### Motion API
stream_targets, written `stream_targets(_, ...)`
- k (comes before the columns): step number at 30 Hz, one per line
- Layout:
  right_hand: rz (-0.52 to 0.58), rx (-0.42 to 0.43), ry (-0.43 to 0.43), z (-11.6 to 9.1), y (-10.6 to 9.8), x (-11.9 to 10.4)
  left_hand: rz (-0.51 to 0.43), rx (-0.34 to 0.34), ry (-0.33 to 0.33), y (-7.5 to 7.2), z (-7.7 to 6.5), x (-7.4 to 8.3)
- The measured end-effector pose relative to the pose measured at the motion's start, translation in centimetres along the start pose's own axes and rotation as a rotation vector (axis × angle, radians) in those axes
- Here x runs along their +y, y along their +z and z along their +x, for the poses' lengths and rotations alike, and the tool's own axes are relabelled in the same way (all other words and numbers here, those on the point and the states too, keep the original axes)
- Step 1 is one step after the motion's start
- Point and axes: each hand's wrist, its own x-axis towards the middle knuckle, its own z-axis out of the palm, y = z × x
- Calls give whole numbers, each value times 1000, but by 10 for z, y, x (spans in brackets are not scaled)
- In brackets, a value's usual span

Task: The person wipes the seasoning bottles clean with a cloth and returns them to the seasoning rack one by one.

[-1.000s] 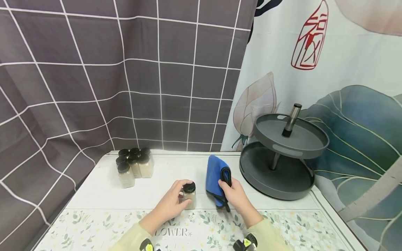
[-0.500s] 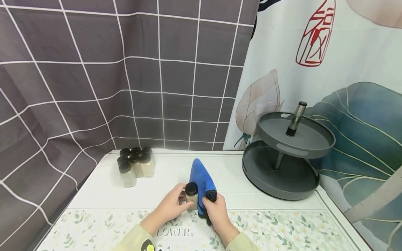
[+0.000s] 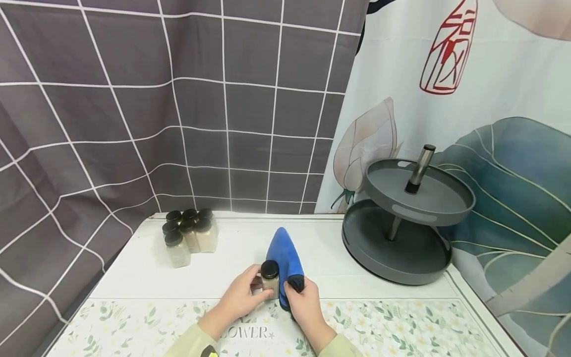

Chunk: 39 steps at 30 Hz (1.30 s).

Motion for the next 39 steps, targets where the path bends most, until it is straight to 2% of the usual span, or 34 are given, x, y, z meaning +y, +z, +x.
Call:
stream_targets(6,-41,15,-62,-1,0,1,10,-5,-30,-1,0,2)
stream_targets(10,-40,35,-89,-2,0,1,35,9,-25,-1,-1,3)
stream_targets(13,-42,23,-72,-2,0,3,42,22,-21,-1,-2,3)
stream_targets(16,-54,0,-19,1,1,5,33,29,-21,0,-3,2)
stream_targets(23,28,21,32,3,1,7,-91,38,4,1,-1,-1)
stream_targets(26,32,16,40,4,1,7,-101,27,-6,1,1,0)
stream_targets(32,9,5,14,5,1,5,-109,45,-15,2,2,3)
stream_targets(39,57,64,-47,3,3,7,-245,36,-2,5,-2,-2)
